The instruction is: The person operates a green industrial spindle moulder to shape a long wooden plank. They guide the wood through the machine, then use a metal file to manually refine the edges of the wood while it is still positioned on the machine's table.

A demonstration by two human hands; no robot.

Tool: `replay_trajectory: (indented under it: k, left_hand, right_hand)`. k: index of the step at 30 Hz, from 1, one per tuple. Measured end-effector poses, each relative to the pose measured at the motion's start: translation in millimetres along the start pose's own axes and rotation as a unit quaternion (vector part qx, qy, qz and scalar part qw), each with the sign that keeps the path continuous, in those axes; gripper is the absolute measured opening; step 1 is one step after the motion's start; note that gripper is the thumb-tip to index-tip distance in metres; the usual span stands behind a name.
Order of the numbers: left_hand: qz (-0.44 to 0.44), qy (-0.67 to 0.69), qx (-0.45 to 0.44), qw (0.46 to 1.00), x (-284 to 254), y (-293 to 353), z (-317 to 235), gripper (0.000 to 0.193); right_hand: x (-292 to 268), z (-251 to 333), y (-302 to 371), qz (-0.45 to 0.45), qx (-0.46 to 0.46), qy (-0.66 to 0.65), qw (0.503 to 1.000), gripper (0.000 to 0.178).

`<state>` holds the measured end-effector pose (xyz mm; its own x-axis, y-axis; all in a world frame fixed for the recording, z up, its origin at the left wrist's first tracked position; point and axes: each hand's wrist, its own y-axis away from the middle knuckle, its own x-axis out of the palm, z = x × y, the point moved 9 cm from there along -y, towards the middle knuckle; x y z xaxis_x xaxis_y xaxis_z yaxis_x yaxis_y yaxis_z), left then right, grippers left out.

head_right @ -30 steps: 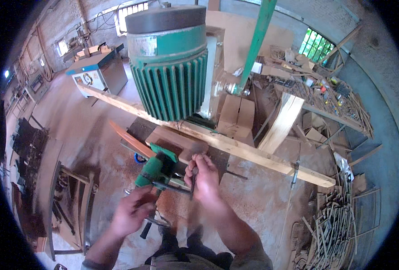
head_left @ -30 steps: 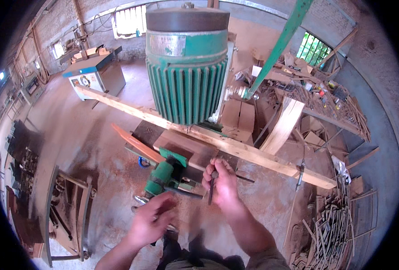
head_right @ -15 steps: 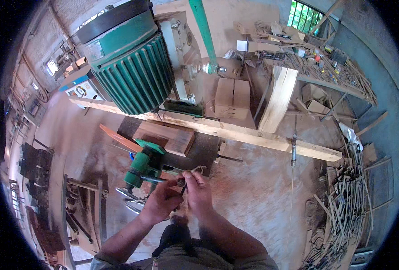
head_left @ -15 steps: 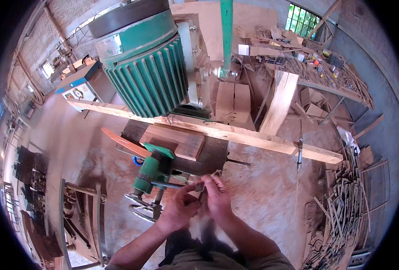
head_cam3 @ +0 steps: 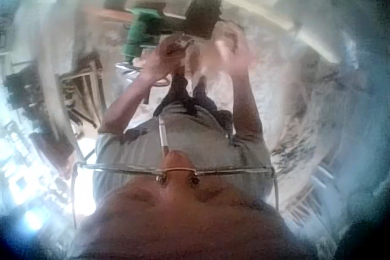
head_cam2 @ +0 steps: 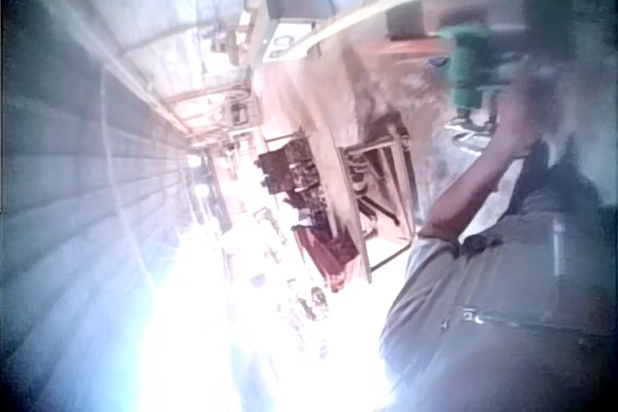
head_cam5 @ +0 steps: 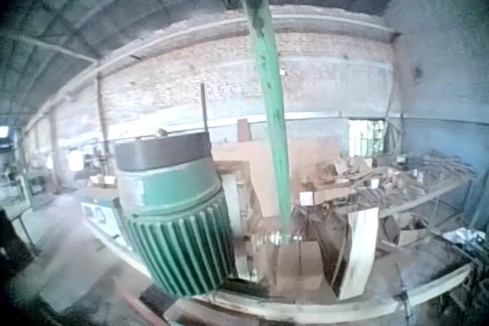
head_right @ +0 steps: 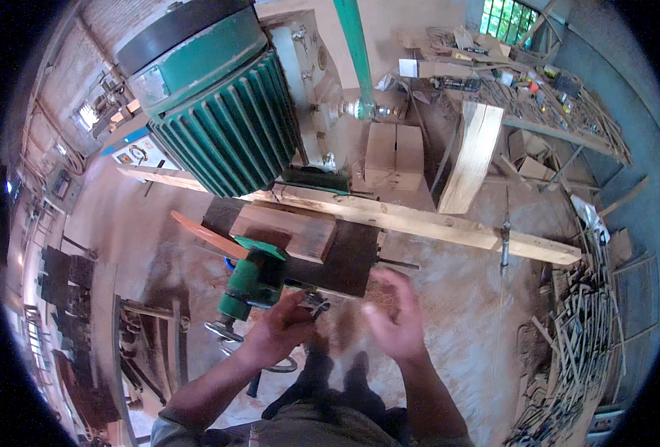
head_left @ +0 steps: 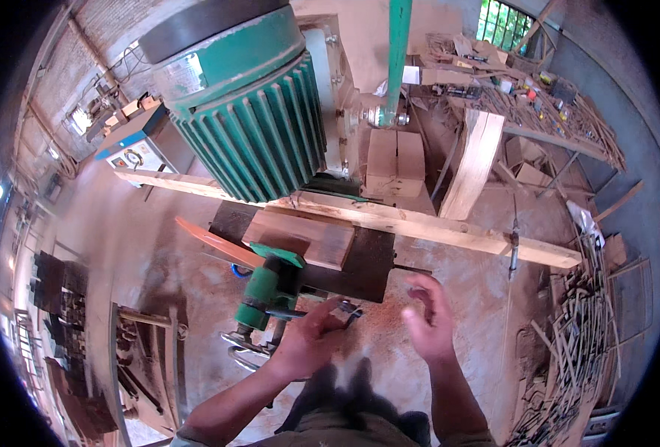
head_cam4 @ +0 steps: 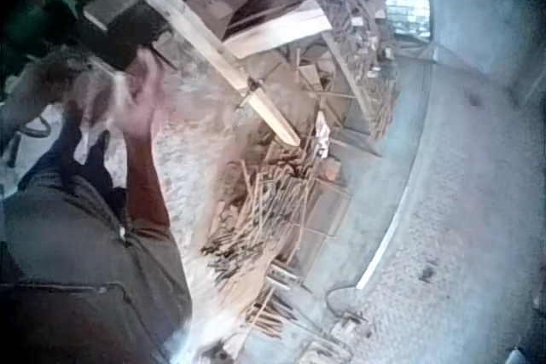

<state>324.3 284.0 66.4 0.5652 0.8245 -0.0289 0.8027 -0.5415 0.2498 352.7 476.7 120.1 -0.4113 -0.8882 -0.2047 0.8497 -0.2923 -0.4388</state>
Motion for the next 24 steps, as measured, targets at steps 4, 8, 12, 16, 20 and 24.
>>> replay_trajectory:
  k: [4,8,12,16,20,24]
  left_hand:
    - [0.005,-0.006,-0.01,1.0,-3,-9,-18,0.066]
    - [0.008,-0.022,-0.059,0.998,-21,-15,-13,0.069]
    - [-0.012,-0.153,0.015,0.988,-40,-20,-18,0.068]
    - [-0.045,-0.252,0.114,0.96,-44,-27,-49,0.064]
    - [-0.08,-0.251,0.053,0.963,-84,-47,-33,0.046]
    - [-0.161,-0.144,0.14,0.966,-176,-88,-35,0.03]
  right_hand:
    - [86,-16,11,0.173,0.119,-0.109,0.972,0.036]
    - [113,-56,26,0.148,0.307,-0.214,0.915,0.028]
    - [127,-58,26,0.145,0.371,-0.234,0.887,0.026]
    - [145,-59,15,0.094,0.346,-0.349,0.866,0.023]
    - [162,-78,-1,0.082,0.375,-0.413,0.826,0.019]
    - [170,-83,-31,0.035,0.392,-0.506,0.767,0.018]
